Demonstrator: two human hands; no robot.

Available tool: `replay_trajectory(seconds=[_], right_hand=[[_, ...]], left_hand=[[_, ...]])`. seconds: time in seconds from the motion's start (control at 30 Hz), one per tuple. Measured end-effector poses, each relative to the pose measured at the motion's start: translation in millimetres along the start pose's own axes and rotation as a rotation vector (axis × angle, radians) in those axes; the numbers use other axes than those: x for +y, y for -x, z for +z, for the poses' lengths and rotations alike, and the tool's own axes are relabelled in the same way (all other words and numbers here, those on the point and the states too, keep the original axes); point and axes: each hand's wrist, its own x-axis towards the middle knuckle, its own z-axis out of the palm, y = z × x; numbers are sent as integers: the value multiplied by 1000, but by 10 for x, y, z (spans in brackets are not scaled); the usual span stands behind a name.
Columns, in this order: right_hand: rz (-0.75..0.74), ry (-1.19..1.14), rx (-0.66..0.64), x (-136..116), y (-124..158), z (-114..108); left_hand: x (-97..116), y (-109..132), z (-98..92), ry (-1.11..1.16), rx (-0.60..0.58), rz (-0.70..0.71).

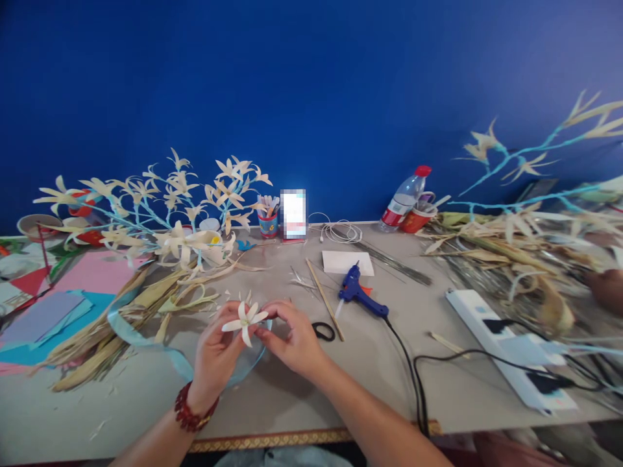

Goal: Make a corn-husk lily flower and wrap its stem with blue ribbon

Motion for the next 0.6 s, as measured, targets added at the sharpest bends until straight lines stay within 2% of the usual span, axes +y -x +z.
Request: replay_trajectory(seconds=[0.3, 0.4, 0.47, 0.6], right_hand=[[-54, 20, 15, -62, -3, 4], [-73, 35, 31, -60, -12, -15], [-71, 80, 67, -42, -27, -61], [-30, 257, 235, 16, -80, -235]], left_hand=[[20, -1, 21, 31, -33, -48], [-9, 18, 36, 99, -5, -96], [-27, 32, 46, 133, 7, -151], [-33, 46, 69, 156, -58, -237]])
